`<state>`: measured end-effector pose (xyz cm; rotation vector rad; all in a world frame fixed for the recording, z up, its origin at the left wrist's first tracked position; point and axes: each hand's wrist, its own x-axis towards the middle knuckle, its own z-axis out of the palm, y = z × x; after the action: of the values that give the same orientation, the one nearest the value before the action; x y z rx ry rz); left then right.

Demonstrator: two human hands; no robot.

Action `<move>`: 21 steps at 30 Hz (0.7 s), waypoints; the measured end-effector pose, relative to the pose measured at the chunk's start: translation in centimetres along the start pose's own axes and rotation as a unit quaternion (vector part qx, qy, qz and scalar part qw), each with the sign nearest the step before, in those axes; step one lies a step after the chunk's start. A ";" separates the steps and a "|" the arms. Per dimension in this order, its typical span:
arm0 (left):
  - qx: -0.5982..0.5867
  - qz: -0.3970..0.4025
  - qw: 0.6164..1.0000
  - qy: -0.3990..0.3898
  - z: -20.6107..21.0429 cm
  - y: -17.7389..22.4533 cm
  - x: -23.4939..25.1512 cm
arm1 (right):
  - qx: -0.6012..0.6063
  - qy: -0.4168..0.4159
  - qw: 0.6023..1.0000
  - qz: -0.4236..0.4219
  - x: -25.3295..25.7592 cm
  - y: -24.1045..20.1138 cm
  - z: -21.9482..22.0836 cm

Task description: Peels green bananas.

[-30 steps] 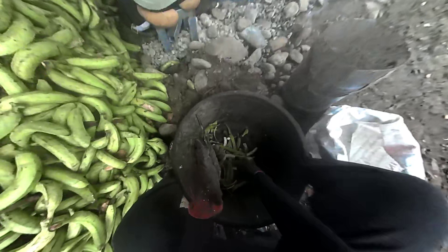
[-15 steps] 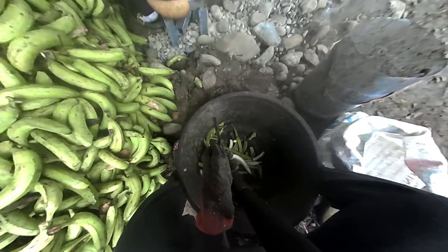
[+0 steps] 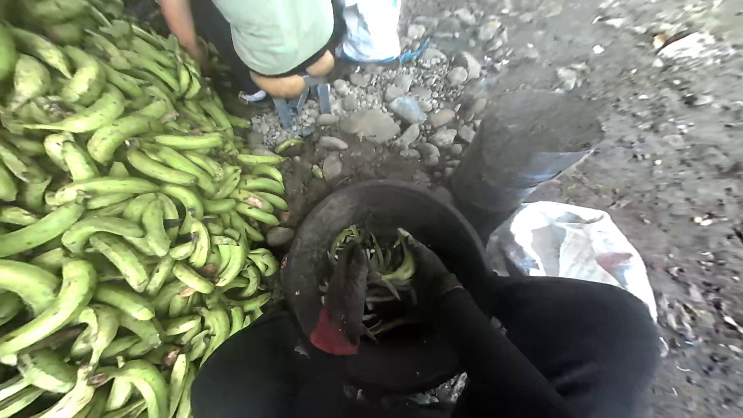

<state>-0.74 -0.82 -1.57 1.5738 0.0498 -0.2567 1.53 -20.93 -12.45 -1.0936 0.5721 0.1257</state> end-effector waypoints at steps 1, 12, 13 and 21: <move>0.040 0.004 0.999 -0.024 0.4 -0.5 -0.4 | 0.085 0.000 0.996 -0.008 -0.4 -0.9 -0.3; 0.325 0.057 0.933 -0.142 3.7 -2.8 -2.8 | 0.303 0.091 0.947 -0.065 -3.8 -4.3 0.8; 0.326 0.059 0.932 -0.145 3.8 -2.8 -2.8 | 0.313 0.097 0.943 -0.064 -4.1 -4.5 1.0; 0.315 0.099 0.937 -0.115 4.0 -3.6 -3.2 | 0.291 0.082 0.951 -0.065 -3.8 -2.8 1.2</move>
<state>-5.05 -4.33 -4.47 2.1554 -0.4109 -0.3151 -0.22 -20.54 -7.98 -0.5625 0.6314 -0.2410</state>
